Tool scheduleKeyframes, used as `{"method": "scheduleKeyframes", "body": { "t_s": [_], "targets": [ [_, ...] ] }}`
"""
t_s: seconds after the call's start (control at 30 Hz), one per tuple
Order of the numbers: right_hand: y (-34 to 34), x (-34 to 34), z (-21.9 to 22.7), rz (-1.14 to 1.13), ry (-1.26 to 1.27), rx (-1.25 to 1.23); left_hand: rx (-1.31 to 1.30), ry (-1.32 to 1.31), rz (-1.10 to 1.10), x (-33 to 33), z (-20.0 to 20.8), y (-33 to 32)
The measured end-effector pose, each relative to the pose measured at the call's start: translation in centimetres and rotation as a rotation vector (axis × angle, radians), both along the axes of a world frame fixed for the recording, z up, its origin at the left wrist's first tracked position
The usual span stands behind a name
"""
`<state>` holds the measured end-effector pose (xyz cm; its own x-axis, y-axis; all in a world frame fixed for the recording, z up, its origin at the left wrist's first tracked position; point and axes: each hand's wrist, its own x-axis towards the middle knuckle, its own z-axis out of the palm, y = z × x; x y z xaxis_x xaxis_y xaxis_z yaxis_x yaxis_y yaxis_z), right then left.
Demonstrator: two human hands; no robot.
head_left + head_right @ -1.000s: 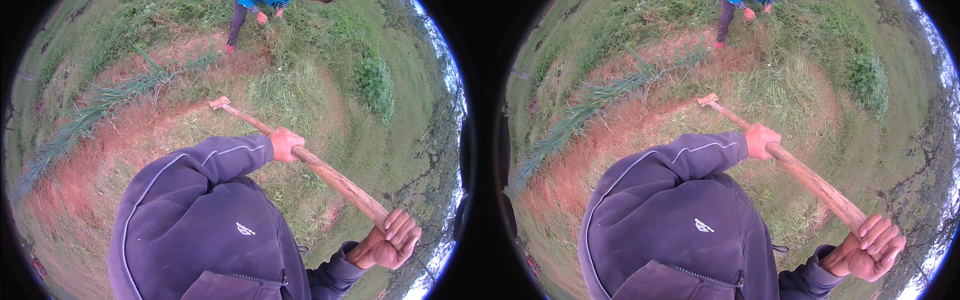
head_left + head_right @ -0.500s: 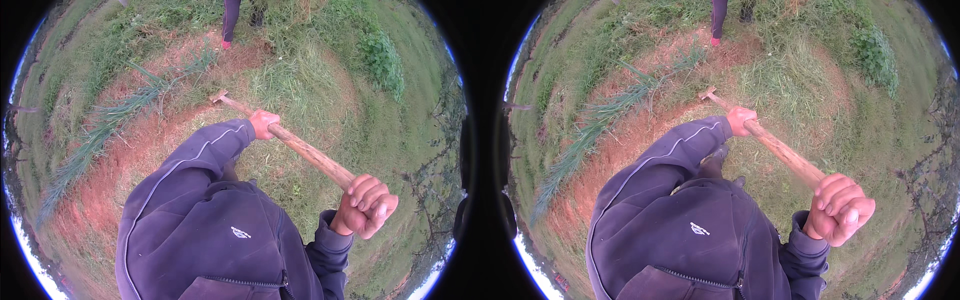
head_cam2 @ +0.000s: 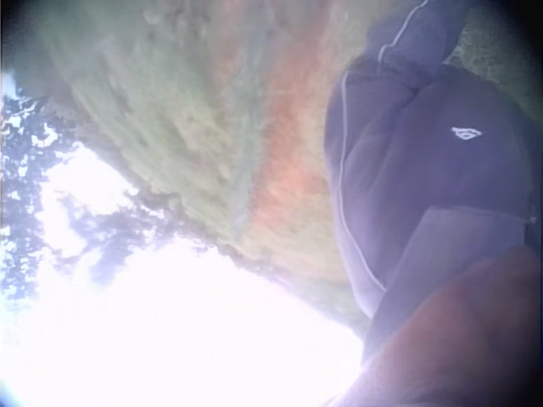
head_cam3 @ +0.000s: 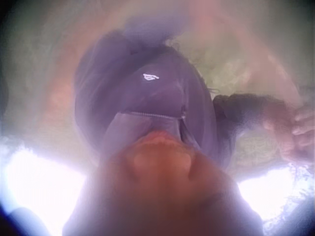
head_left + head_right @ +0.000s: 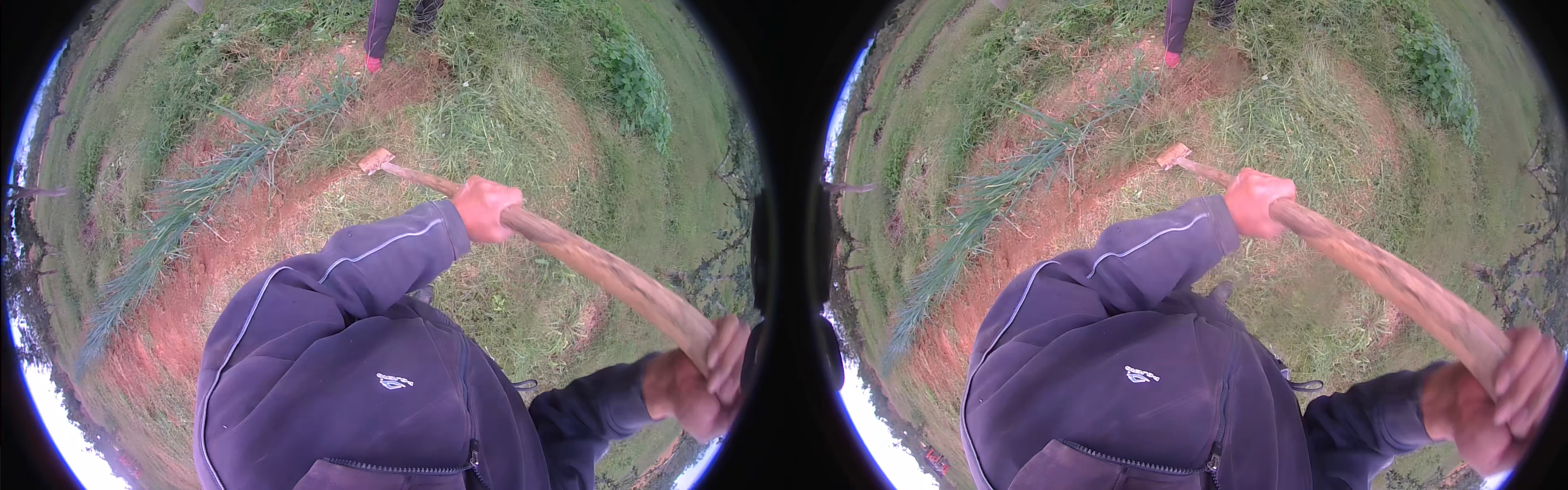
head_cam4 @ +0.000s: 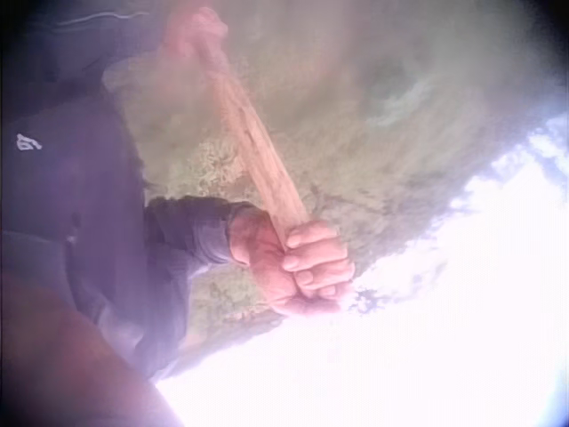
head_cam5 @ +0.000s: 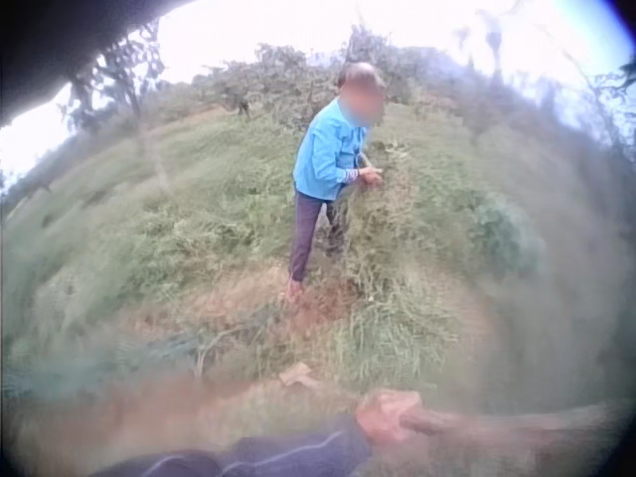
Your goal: The person uses a hoe to repeatedly strike and loosen the soil in a garden bed. A child is present nearby, occasionally moving around the area.
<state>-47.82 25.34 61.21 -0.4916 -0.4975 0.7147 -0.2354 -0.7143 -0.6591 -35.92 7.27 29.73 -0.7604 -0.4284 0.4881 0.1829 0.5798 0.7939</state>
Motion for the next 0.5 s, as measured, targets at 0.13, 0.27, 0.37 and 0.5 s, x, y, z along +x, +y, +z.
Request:
{"method": "scheduleKeyframes", "body": {
  "t_s": [0.13,0.27,0.37,0.5],
  "targets": [
    [-4.3,5.6,-13.8,0.068,-0.116,0.09,-0.075,-0.245,0.008,5.7,-13.7,-8.3],
    [0.2,7.1,-15.7,-0.024,-0.12,0.164,-0.014,-0.191,0.1,6.1,-15.7,-3.5],
    [6.3,4.2,-19.2,-0.314,-0.124,0.277,-0.045,-0.32,0.12,3.6,-17.5,0.7],
    [23.0,-3.5,-29.2,-1.039,-0.229,0.825,-0.272,-0.503,0.019,2.8,-20.1,7.7]
  ]
}}
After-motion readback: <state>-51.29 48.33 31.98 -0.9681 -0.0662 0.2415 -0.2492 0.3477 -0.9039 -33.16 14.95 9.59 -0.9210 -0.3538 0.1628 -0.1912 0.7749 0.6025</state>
